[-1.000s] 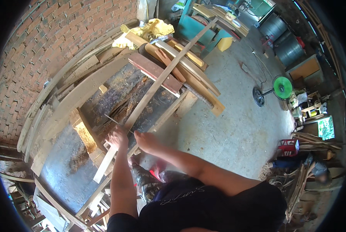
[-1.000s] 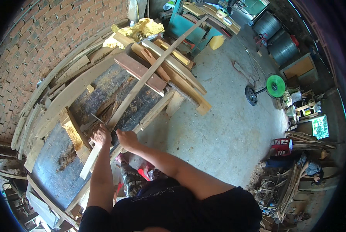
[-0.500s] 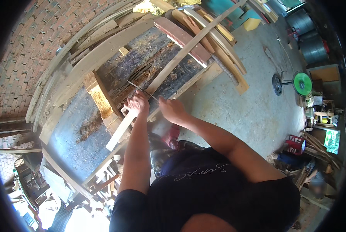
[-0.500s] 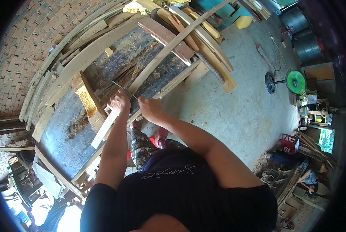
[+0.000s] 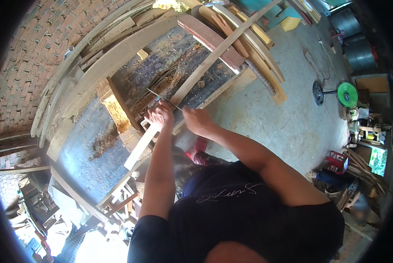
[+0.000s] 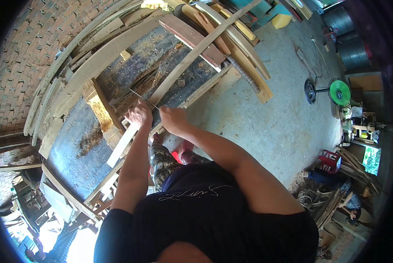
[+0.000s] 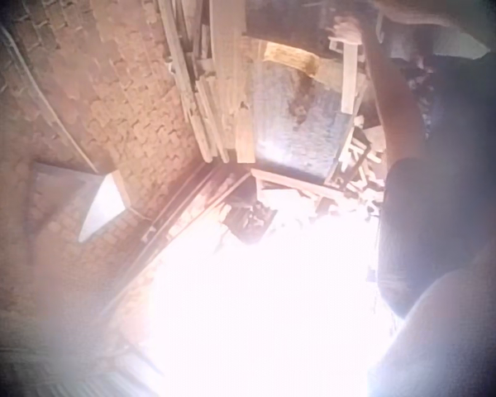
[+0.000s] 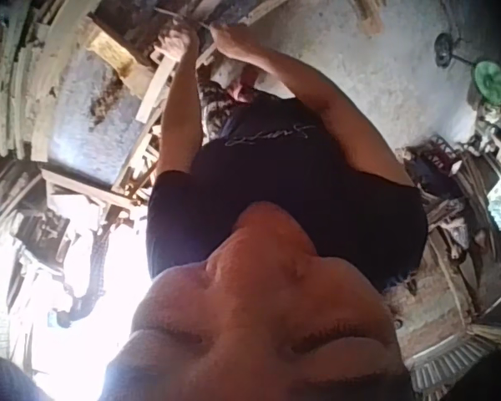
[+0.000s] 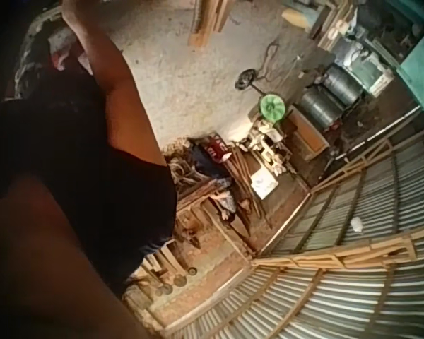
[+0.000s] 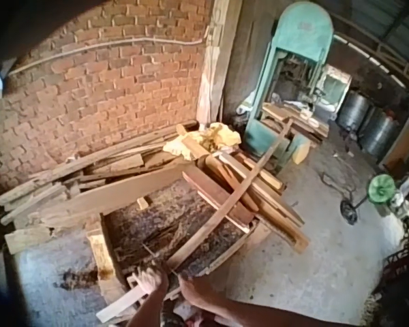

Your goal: The recorder uses a hand saw to cut a wooden plank on a workbench in a workshop.

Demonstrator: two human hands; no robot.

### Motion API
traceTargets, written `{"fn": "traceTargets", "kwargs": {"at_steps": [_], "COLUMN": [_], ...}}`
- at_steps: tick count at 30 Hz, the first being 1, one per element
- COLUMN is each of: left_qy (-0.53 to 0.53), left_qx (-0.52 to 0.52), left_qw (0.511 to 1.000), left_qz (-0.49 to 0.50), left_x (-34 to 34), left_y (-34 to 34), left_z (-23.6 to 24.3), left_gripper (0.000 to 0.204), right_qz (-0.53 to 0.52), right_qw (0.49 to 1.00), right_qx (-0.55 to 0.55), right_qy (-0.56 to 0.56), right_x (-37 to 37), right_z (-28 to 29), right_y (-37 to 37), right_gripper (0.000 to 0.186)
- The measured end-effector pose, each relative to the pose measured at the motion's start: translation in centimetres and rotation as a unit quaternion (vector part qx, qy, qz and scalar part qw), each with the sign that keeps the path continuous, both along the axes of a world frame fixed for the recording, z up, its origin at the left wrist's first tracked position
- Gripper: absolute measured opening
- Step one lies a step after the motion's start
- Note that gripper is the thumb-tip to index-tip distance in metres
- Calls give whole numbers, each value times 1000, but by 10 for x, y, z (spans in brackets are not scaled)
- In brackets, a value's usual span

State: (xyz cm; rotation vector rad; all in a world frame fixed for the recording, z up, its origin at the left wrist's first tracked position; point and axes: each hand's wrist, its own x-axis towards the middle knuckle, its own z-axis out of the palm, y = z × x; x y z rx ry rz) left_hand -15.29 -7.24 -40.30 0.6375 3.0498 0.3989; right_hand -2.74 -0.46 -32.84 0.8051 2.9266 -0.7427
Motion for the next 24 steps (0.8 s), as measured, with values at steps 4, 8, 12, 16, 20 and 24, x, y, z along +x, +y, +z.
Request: {"fn": "traceTargets", "kwargs": {"at_steps": [4, 8, 12, 16, 20, 24], "left_qy": [0, -4, -15, 11, 13, 10], "left_qx": [-8, -22, 1, -18, -7, -6], "left_qw": [1000, 1000, 1000, 1000, 1000, 1000], "left_qz": [8, 3, -11, 9, 4, -4], "left_x": [0, 0, 6, -4, -1, 3], "left_y": [-4, -5, 3, -7, -5, 4], "left_z": [-2, -1, 7, -8, -7, 0], "left_gripper": [60, 60, 60, 60, 61, 60], "right_qz": [-3, 11, 34, 60, 49, 42], "right_qw": [1000, 999, 997, 997, 993, 993], "right_qx": [19, -10, -16, 10, -12, -12], "right_qy": [16, -35, -72, -56, -104, -113], "right_x": [-12, 10, -11, -28, -5, -25], "right_z": [-6, 21, 25, 12, 46, 17], "right_y": [-7, -2, 8, 5, 7, 11], "right_gripper": [10, 9, 13, 17, 17, 18]}}
